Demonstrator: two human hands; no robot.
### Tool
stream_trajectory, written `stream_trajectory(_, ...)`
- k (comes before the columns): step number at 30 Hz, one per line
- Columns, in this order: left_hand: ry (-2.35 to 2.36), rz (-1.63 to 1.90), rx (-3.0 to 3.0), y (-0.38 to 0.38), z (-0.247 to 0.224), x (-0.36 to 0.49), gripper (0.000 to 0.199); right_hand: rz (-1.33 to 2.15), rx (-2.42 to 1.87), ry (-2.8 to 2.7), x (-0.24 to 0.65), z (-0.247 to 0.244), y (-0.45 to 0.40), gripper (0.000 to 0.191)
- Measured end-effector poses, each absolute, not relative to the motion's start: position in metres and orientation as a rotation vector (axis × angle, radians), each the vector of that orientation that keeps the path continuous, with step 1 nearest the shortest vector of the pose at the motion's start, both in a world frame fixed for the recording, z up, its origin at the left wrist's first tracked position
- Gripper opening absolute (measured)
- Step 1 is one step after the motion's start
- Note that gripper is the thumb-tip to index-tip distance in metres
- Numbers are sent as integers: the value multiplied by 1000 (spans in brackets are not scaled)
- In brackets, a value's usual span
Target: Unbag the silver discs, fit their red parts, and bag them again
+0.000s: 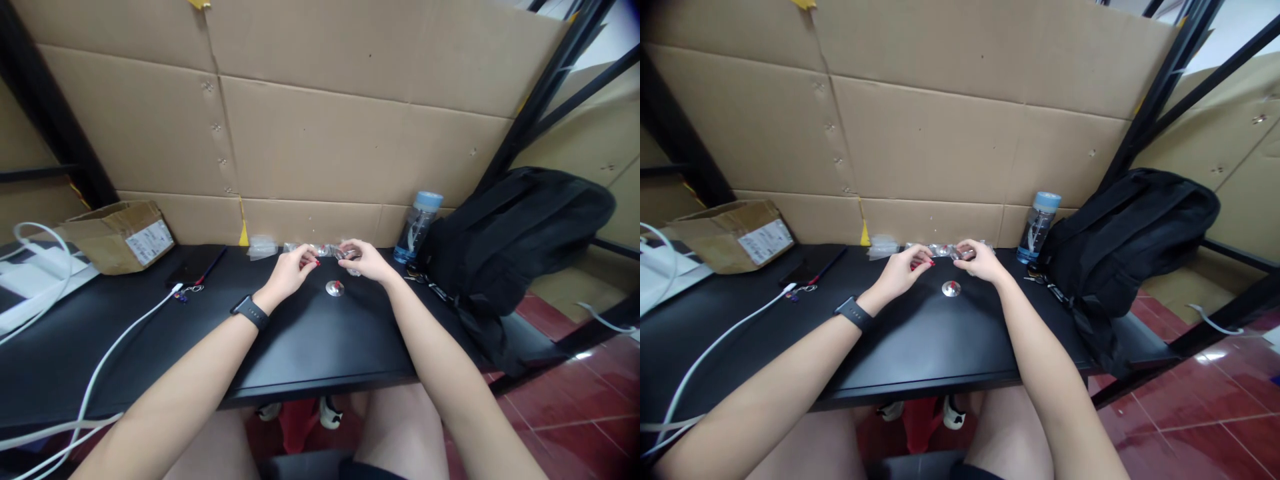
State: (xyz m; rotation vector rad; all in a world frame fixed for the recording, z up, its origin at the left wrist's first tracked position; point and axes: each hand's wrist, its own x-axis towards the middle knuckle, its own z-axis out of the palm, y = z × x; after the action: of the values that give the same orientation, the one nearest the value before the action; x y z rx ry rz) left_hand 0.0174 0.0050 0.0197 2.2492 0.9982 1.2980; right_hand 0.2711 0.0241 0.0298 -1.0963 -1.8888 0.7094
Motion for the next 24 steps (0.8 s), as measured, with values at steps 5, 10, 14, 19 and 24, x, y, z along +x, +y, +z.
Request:
stream_trajectory(5, 983, 1414, 2019, -2, 26, 24, 19, 993, -753, -1731, 236, 39, 3, 47)
stream_trajectory(10, 947, 1490, 1978, -8, 30, 29, 16, 1135, -649, -1633, 228, 36, -1, 56)
stream_trajectory(14, 945, 1547, 2033, -11, 31, 30, 14, 1234, -616, -1572, 228, 33, 0, 61)
stream_trajectory(19, 938, 1563, 2081, -15, 33, 31, 13, 1311, -614, -1514, 227, 35, -2, 60)
stream_trajectory(24, 963, 1596, 2151, -20, 35, 32, 11, 1329, -592, -1503, 227, 36, -4, 60)
